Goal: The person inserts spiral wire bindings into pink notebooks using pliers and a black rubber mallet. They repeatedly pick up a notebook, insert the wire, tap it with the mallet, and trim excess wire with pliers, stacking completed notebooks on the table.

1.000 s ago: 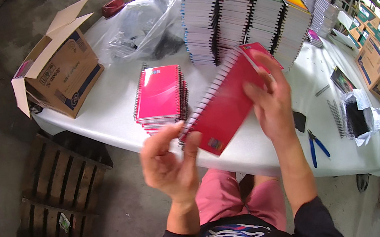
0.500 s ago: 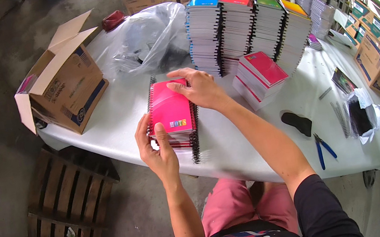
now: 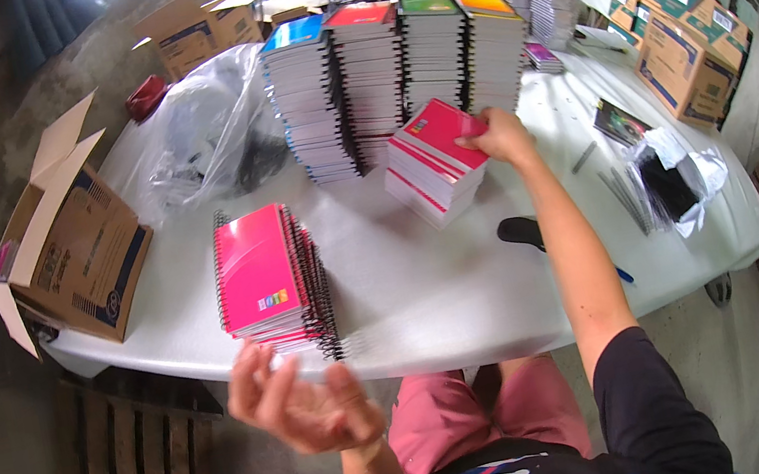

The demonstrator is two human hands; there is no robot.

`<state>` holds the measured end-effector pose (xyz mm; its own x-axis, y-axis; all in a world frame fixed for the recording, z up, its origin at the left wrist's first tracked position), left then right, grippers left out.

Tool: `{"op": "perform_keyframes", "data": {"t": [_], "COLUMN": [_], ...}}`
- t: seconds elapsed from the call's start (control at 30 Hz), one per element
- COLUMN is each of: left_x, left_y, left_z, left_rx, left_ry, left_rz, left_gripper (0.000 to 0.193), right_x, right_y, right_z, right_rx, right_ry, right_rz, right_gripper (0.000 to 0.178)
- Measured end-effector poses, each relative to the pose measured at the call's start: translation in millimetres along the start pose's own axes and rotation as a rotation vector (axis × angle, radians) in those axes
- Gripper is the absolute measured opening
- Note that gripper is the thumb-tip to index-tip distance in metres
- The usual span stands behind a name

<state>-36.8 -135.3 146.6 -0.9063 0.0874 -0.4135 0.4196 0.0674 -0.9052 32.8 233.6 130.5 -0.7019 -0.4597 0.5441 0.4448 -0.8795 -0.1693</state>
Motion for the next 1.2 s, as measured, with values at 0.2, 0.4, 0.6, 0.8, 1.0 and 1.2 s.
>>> {"op": "perform_keyframes", "data": {"t": [0.2, 0.4, 0.6, 0.8, 1.0, 1.2], "left_x": [-29, -55, -11, -23, -20, -17], "left_y": [17, 70, 152, 138, 144, 127], "left_z": [-39, -90, -127, -140, -144, -135], "left_rx": [0.329, 0.703, 0.951, 0.882, 0.766, 0.785], "left_ry": [0.108, -0.005, -0.229, -0.143, -0.252, -0.33], "left_rz": [-0.023, -0.094, -0.013, 0.014, -0.001, -0.059], "left_gripper": [0.031, 0.055, 0.035, 0.054, 0.054, 0.053], "right_x": [23, -13, -90, -249, -283, -183], "right_y": [43, 158, 156, -9, -64, -7], "right_z": [29, 17, 42, 60, 12, 37], "right_rx": [-0.173, 0.167, 0.417, -0.382, -0.22, 0.178], "right_ry": [-0.367, -0.051, -0.428, -0.24, 0.194, -0.608], "right_rz": [0.217, 0.356, 0.54, -0.322, -0.328, -0.147], "right_gripper": [0.037, 0.029, 0.042, 0.058, 0.094, 0.062]}}
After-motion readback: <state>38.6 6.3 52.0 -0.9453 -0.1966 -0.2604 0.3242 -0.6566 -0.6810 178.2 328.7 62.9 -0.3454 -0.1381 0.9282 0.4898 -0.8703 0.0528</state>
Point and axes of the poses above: each hand's wrist, its own y-axis away from the middle knuckle, its own z-axis out of the back of the hand, x = y × z, the point moved 1 cm from there along -y, towards the middle knuckle, and after that the axes turned 1 degree about x, right-handed, at the moved point
